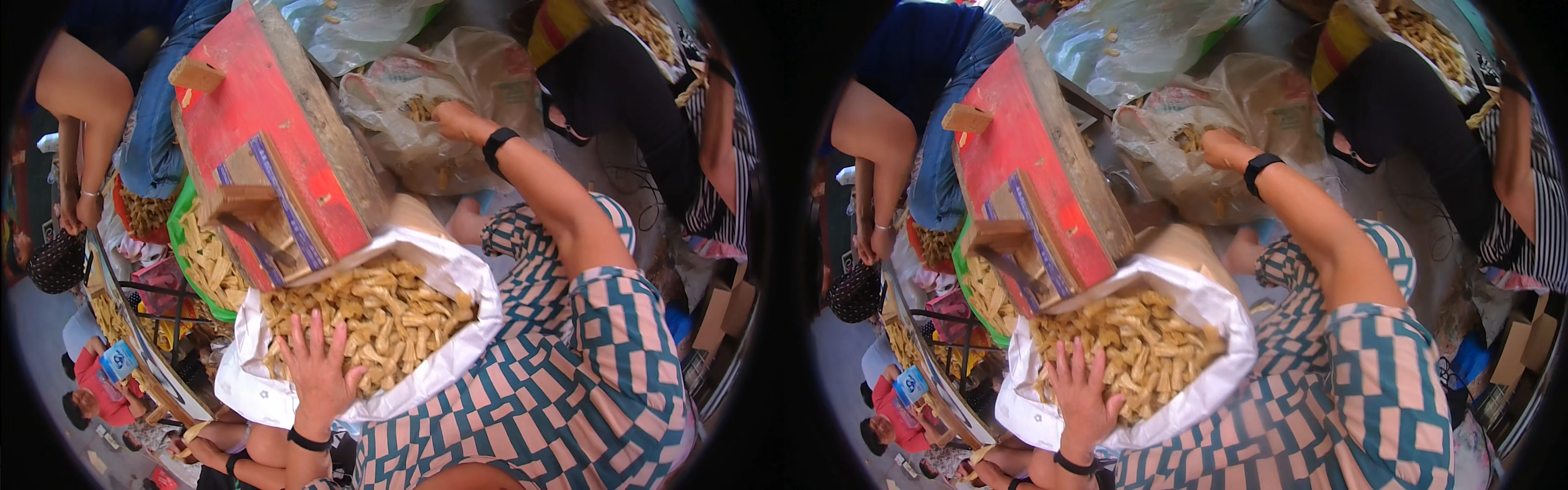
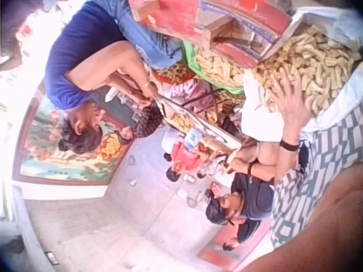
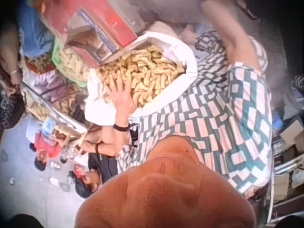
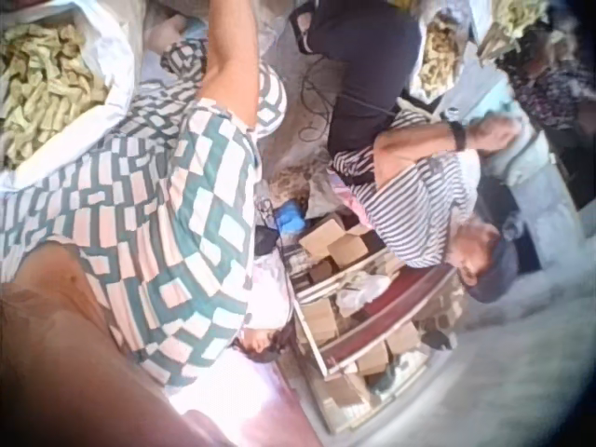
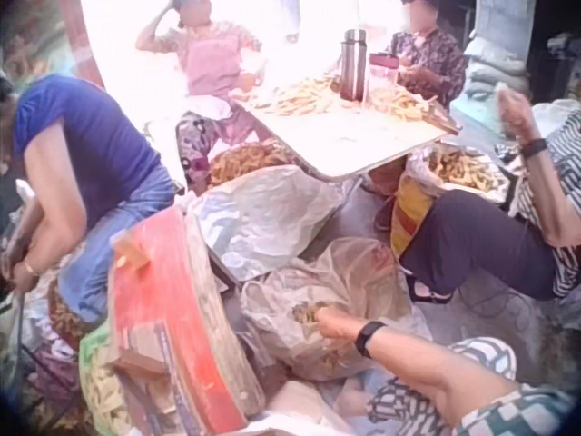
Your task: Manually twist and shape strips of dough into traditional snacks.
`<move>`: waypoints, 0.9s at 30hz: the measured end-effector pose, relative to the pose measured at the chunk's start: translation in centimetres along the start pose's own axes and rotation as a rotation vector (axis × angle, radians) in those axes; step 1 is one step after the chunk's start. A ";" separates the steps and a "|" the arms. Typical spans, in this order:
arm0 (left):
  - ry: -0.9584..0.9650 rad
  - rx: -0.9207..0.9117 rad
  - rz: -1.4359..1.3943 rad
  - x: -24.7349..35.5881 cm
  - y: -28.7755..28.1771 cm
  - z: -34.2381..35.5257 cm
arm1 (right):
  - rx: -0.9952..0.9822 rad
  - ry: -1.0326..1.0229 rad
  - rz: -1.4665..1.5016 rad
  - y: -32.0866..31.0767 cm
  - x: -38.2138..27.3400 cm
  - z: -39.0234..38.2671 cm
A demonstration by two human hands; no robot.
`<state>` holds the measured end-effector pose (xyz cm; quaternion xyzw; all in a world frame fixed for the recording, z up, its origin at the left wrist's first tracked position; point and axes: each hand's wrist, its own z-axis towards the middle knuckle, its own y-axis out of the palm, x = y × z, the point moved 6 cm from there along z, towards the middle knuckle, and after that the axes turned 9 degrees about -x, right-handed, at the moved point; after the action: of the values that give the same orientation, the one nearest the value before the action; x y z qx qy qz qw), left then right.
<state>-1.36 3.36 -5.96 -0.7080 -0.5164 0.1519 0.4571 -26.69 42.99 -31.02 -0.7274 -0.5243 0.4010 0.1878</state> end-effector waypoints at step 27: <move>-0.036 -0.055 -0.096 -1.5 1.9 -0.4 | 0.249 0.378 0.122 5.2 4.3 5.2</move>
<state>-0.59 1.74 -7.65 -0.6918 -0.5621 0.1282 0.4347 -27.07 44.18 -39.44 -0.7912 -0.3813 0.3296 0.3464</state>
